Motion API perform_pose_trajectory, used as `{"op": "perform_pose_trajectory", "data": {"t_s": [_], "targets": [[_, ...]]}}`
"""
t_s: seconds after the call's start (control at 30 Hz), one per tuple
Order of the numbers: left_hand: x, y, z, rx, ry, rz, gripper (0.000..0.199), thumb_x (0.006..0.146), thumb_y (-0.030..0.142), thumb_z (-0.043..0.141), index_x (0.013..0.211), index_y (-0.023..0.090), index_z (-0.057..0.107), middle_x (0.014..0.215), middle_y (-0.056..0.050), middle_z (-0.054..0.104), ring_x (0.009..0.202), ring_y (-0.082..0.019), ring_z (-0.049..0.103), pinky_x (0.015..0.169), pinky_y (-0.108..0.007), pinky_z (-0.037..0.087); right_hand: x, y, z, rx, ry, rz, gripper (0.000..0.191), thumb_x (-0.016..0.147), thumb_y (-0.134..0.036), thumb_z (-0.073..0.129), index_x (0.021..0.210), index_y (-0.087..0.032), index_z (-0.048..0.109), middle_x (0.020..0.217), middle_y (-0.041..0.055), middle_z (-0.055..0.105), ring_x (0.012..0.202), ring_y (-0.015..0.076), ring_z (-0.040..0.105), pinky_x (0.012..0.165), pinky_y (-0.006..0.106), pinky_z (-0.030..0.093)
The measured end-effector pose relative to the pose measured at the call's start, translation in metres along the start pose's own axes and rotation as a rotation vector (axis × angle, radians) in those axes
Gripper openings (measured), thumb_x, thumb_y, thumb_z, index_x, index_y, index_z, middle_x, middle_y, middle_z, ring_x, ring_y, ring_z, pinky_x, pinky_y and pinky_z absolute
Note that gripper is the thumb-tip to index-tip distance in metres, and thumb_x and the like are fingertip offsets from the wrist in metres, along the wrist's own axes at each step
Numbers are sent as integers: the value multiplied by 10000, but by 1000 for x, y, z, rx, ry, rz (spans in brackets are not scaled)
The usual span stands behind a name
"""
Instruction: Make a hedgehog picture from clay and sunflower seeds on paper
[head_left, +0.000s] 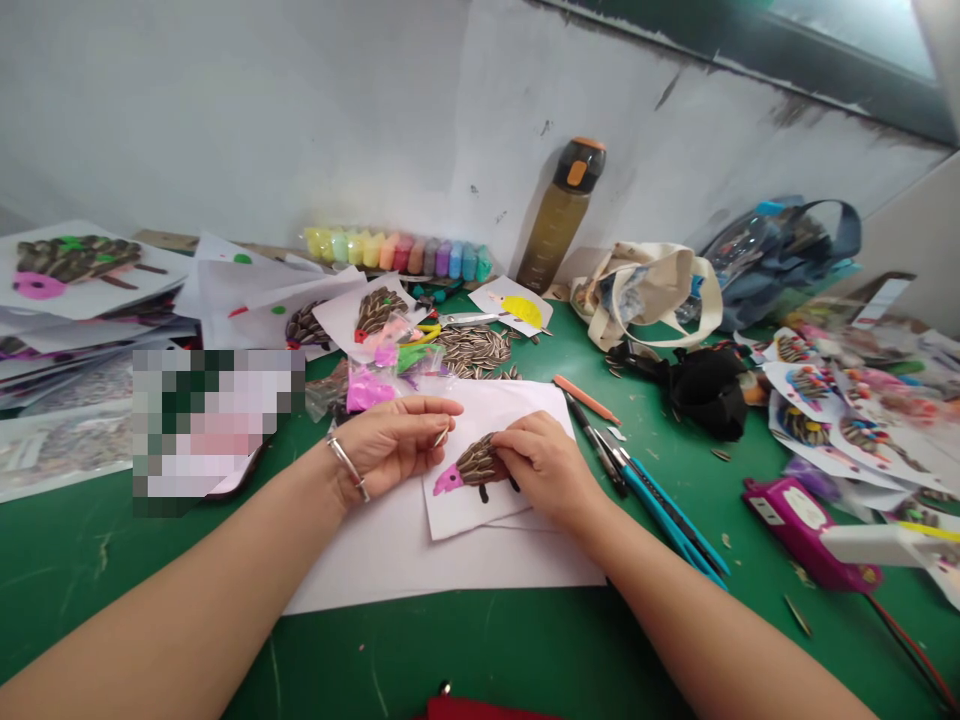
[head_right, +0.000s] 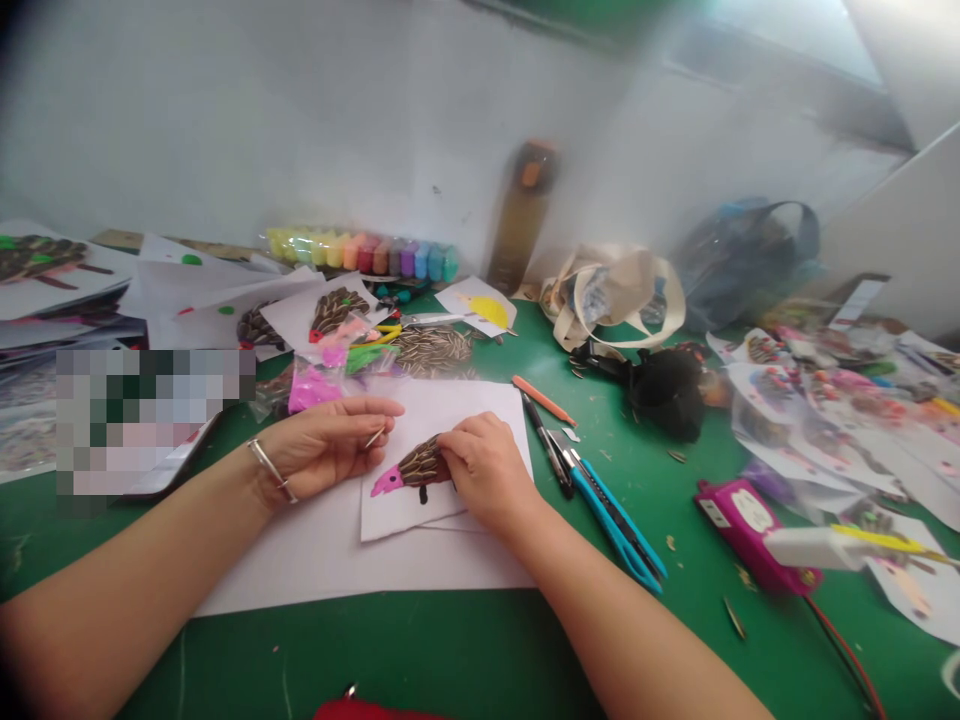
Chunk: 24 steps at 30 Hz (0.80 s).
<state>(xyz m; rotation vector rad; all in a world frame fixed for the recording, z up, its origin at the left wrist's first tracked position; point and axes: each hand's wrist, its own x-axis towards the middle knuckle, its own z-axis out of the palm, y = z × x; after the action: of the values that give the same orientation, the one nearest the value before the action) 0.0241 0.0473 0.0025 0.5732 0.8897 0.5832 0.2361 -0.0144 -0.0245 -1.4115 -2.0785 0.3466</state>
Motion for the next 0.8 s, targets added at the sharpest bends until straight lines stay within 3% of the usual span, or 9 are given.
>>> {"op": "perform_pose_trajectory", "data": {"t_s": [0.23, 0.67, 0.8], "targets": [[1, -1, -1, 6, -7, 18, 202, 716, 26, 709, 887, 132, 689, 744, -49, 671, 599, -98, 610, 578, -215, 533, -4, 3, -3, -10, 69, 61, 152, 835, -134, 595, 889, -218, 709, 838, 41, 687, 836, 203, 575, 779, 352, 437], [2, -2, -1, -9, 8, 0, 212, 710, 19, 709, 888, 133, 693, 745, -47, 672, 608, -96, 611, 589, -212, 533, -4, 6, 2, -71, 14, 87, 138, 857, -162, 588, 843, -214, 715, 785, 39, 663, 809, 203, 550, 744, 341, 416], [1, -1, 0, -13, 23, 2, 203, 712, 14, 705, 879, 127, 696, 743, -42, 666, 614, -91, 609, 596, -200, 529, -4, 3, -4, -68, 65, 91, 115, 844, -161, 602, 853, -216, 703, 807, 35, 676, 823, 208, 562, 775, 356, 419]]}}
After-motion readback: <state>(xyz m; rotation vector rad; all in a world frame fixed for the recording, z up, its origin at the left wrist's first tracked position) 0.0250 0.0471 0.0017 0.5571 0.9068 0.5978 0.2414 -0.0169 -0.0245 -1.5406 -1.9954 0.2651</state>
